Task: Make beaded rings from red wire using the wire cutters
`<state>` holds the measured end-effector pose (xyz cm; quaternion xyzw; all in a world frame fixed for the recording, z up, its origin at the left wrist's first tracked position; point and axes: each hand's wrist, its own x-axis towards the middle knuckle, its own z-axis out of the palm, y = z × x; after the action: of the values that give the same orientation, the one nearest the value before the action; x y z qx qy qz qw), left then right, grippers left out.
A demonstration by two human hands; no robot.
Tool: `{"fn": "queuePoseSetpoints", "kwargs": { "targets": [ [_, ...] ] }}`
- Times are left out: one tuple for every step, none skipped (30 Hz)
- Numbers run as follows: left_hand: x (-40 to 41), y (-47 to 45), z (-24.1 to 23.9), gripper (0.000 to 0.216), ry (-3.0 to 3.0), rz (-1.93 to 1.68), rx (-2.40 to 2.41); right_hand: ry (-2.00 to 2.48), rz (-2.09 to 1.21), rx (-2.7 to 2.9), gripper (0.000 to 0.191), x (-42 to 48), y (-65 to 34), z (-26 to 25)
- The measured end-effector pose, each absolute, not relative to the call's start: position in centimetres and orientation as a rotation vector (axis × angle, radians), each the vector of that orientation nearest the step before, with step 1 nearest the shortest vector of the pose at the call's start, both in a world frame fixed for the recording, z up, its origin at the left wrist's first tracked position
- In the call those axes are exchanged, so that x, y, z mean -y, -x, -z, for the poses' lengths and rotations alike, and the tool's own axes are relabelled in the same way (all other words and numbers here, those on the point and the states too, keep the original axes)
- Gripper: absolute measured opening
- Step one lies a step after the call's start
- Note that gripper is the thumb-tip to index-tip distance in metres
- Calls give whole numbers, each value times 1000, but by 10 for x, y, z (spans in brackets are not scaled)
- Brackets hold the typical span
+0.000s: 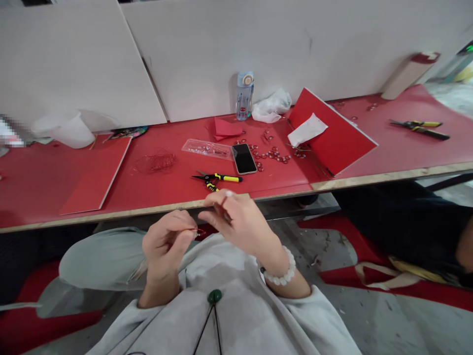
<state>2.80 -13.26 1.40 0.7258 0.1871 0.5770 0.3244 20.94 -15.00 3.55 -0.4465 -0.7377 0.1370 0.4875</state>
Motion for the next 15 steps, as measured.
{"fn": "queuePoseSetpoints", "kwargs": {
  "targets": [
    [132, -28, -14, 11, -1895, -1521, -497, 1075, -257, 1694, 13, 154, -210, -35],
    [132, -28, -14, 12, -1895, -1524, -507, 1048, -183, 1615, 12, 158, -211, -36],
    [132, -28, -15, 12, -1901, -1520, -519, 1006, -121, 1576, 15, 161, -211, -37],
    [132, -28, -16, 12, -1906, -1511, -533, 961, -76, 1580, 18, 165, -211, -38],
    [132, -27, -17, 11, -1908, -1504, -541, 919, -49, 1620, 20, 168, -210, -40],
    [132, -27, -18, 10, -1908, -1501, -543, 887, -37, 1678, 22, 170, -208, -42],
    [132, -26, -19, 9, -1910, -1502, -540, 869, -39, 1735, 22, 171, -207, -43],
    [132, -26, -20, 7, -1918, -1507, -535, 866, -50, 1773, 22, 172, -204, -43],
    [132, -26, -20, 7, -1932, -1510, -533, 871, -66, 1787, 20, 172, -202, -43],
    [132, -26, -20, 7, -1953, -1507, -530, 880, -87, 1786, 18, 172, -200, -42],
    [132, -26, -20, 7, -1978, -1499, -529, 889, -111, 1781, 15, 171, -198, -41],
    [131, -26, -20, 7, -2003, -1490, -529, 902, -139, 1778, 13, 171, -196, -39],
    [131, -26, -20, 8, -2029, -1484, -534, 916, -162, 1772, 13, 172, -195, -38],
    [131, -27, -19, 8, -2056, -1484, -547, 933, -182, 1764, 13, 173, -193, -38],
    [131, -27, -19, 9, -2084, -1495, -570, 956, -204, 1751, 14, 174, -193, -37]
  ]
}}
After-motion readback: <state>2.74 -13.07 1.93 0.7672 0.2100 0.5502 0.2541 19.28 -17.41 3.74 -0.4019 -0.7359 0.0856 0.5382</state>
